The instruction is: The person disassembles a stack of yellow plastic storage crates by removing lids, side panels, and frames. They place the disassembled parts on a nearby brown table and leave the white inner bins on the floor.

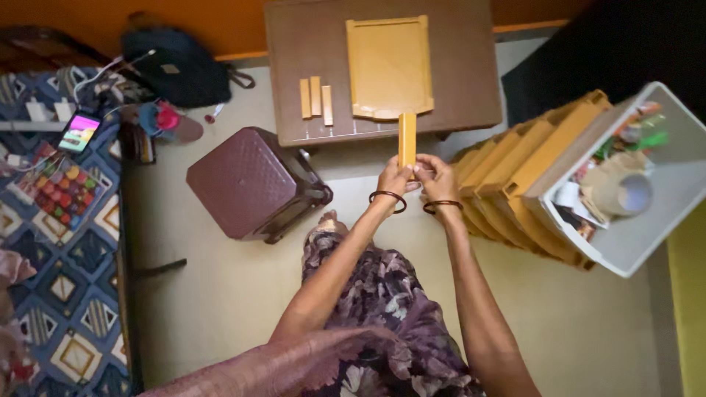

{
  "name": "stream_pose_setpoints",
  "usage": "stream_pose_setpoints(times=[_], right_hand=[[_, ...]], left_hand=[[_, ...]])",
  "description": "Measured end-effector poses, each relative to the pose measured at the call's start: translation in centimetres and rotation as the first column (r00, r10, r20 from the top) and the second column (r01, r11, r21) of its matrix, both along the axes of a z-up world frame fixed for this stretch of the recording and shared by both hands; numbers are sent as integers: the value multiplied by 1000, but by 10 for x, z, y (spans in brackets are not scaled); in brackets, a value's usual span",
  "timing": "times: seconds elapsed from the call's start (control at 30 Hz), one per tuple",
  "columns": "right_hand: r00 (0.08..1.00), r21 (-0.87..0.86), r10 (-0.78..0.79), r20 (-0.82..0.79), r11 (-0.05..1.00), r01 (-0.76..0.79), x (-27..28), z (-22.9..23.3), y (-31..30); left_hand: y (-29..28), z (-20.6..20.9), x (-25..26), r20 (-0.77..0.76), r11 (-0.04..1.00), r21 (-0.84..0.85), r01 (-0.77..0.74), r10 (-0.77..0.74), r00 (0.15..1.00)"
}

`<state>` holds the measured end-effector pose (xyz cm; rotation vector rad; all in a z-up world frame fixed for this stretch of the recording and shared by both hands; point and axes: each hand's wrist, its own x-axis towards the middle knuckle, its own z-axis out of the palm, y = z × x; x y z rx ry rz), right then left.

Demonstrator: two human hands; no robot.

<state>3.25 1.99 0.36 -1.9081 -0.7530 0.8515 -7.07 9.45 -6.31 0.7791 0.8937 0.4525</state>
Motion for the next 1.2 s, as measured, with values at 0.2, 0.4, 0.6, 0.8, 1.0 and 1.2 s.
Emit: stream_pose_setpoints(times=[0.2, 0.4, 0.6, 0.8, 1.0, 1.2], right_hand=[[990, -91, -33, -137, 996, 21, -38, -58, 64], [932, -188, -101, -347, 982, 37, -67, -115, 128], [892, -253, -142, -430, 967, 32, -96, -181, 192], [913, -291, -37, -407, 952, -91, -132, -250, 243], [935, -240, 95, -343, 953, -185, -150, -301, 266], [975, -285, 87, -205, 947, -145, -138, -322, 250]], left_hand=[[51, -70, -35, -112, 995, -77, -57, 48, 993], [102, -136, -70, -131, 972, -188, -140, 117, 985], [160, -199, -106, -254, 971, -159, -176, 132, 958], [208, -258, -151, -345, 976, -27, -218, 195, 918], [256, -294, -173, -695, 983, 138, -125, 186, 695], [289, -342, -177, -659, 922, 376, -96, 339, 671]])
